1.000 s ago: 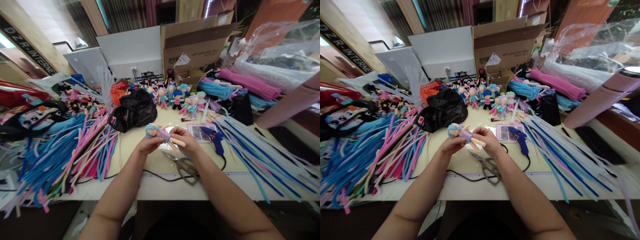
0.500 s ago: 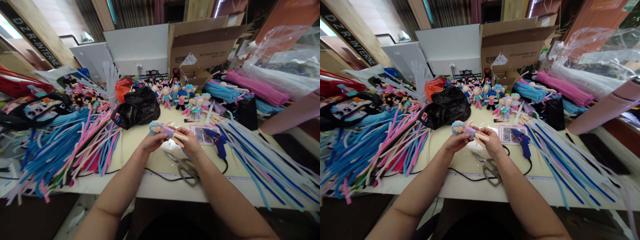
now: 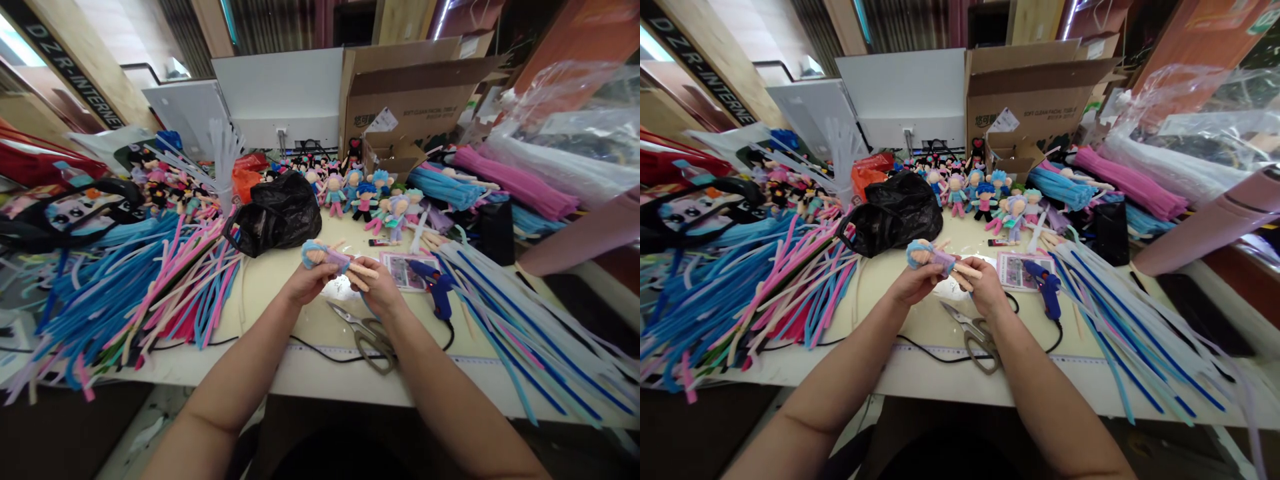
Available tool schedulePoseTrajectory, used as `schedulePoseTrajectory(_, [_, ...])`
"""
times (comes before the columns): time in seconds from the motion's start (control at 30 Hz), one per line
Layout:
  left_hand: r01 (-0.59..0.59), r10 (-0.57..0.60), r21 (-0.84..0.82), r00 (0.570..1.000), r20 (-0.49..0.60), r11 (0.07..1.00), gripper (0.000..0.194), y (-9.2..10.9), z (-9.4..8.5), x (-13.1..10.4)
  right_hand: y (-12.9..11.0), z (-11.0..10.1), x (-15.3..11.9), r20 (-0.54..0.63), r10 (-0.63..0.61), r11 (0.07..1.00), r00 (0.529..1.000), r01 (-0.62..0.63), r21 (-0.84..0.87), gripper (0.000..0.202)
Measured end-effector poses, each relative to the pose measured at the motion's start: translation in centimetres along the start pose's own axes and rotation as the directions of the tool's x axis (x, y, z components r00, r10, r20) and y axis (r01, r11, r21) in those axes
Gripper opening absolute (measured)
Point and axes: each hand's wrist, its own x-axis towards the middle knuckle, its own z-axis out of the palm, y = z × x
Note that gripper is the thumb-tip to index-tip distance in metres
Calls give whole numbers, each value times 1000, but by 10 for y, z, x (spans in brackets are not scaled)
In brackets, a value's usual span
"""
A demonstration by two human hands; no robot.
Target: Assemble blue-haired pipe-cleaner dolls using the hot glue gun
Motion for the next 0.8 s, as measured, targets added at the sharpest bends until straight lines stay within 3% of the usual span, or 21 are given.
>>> schedulePoseTrajectory(0.6, [-105, 107, 23, 988, -110, 994, 24, -4, -3, 4, 4, -4, 6, -31, -19, 999, 999, 17, -49, 26])
schedulePoseTrajectory(0.8, [-88, 85, -14, 986, -145, 996, 41, 3, 2, 3, 3, -1, 7, -32, -40, 991, 999, 36, -126, 24])
